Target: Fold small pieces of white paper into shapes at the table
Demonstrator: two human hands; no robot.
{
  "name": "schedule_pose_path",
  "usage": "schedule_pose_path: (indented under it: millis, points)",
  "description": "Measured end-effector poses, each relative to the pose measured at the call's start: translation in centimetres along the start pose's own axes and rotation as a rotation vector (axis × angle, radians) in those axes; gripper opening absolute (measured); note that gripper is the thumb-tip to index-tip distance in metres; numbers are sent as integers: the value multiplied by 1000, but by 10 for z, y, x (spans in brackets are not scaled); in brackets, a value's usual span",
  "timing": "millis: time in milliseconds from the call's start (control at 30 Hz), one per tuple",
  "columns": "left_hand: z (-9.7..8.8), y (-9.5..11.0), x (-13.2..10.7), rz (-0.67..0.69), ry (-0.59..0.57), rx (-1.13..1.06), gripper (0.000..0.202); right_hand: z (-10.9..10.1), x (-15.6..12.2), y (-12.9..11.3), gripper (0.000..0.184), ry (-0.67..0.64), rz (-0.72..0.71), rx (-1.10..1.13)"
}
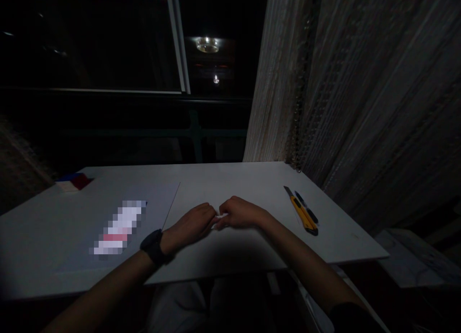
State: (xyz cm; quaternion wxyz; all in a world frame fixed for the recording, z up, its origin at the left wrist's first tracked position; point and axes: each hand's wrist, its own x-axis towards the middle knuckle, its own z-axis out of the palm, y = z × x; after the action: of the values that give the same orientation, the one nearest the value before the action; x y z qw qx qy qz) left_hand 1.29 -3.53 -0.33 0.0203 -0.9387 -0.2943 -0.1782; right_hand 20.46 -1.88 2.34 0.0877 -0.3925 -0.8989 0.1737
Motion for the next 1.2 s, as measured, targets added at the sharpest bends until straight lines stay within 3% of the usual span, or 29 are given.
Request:
schedule_pose_path:
  millis: [200, 467, 700, 800, 967, 1200]
  points:
    - [-4, -2, 0, 29, 26, -103, 24, 4, 6, 1, 34, 33, -66, 33]
    - [-30, 9, -5, 76, -106, -309, 23, 8, 0, -5, 27, -56, -186, 183]
    - [-31, 17, -17, 103, -42, -381, 19, 6, -3, -13, 28, -104, -306, 237]
    - [-32, 19, -21, 119, -57, -295, 21, 1, -8, -25, 24, -130, -334, 90]
    - [-29, 14, -23, 162, -56, -48, 22, 1, -11, -39, 19, 49, -323, -346]
    - [-22, 3, -22, 237, 32, 206, 24, 15, -1, -26, 16, 209, -442, -478]
